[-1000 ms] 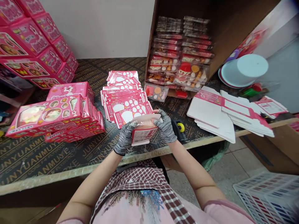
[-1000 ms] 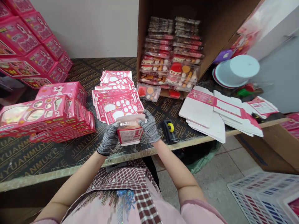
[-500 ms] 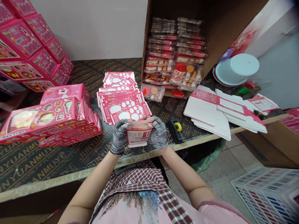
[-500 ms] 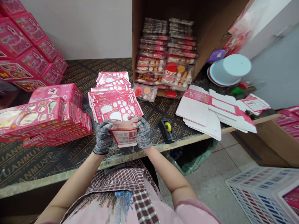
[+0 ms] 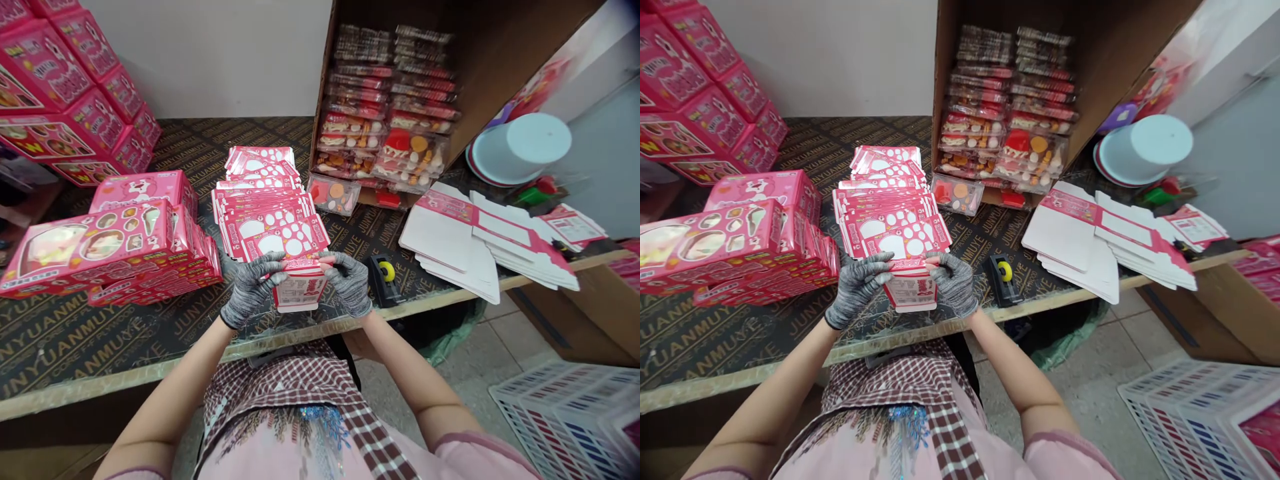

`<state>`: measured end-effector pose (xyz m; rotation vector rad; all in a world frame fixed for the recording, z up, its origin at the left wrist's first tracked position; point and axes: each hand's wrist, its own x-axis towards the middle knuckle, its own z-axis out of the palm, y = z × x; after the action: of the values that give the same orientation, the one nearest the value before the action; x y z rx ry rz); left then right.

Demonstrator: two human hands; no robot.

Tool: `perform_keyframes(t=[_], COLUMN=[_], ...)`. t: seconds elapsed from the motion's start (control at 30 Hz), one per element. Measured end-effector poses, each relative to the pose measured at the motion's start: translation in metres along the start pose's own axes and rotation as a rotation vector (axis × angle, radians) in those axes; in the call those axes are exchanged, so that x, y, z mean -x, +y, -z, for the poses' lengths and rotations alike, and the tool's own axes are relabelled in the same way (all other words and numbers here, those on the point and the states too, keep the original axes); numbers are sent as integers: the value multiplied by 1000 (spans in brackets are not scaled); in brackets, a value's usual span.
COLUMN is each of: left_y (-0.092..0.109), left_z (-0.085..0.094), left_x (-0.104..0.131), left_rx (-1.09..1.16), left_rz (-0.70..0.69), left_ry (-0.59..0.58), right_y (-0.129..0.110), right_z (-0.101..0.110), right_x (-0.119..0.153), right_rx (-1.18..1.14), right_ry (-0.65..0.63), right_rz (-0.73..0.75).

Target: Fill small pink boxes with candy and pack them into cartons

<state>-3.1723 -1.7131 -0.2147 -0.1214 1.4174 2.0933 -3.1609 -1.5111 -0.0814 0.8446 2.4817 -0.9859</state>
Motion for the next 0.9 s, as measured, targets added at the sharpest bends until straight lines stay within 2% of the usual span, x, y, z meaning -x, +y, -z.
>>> perform_keyframes(t=[0.1, 0.17, 0.23, 0.3, 0.33, 0.4, 0.47, 0.53, 0.6, 0.67, 0.73, 0.9], left_y=[-6, -4, 5, 16, 21, 28, 29, 25, 20, 17, 16, 11], left_z=[5, 0, -10, -19, -23, -29, -36, -46, -57, -64, -67, -65], left_x=[-2, -9, -16, -23, -24, -26, -26, -25, -25, -27, -29, -31], left_rx=[-225, -372, -496, -608, -656, -726, -760, -775, -795, -826, -845, -784], left_rz=[-252, -372, -400, -394, -399, -431, -472, -515, -564, -628, -693, -691], left_ry=[-89, -174, -284, -349, -349, -309, -260, -240, -222, -191, -150, -112], right_y=[10, 13, 13, 16, 21, 37, 60, 83, 102, 113, 117, 114], right_z=[6, 9, 15, 33, 48, 85, 128, 163, 183, 190, 188, 182], right_x=[4, 5, 7, 11, 14, 24, 37, 51, 62, 67, 66, 63], right_rx=[59, 110, 149, 206, 251, 384, 550, 667, 683, 643, 603, 488], right_ry=[-157, -203, -205, -151, -72, 180, 400, 398, 295, 229, 216, 278], right_rz=[146, 235, 277, 272, 252, 177, 31, -179, -330, -371, -369, -359])
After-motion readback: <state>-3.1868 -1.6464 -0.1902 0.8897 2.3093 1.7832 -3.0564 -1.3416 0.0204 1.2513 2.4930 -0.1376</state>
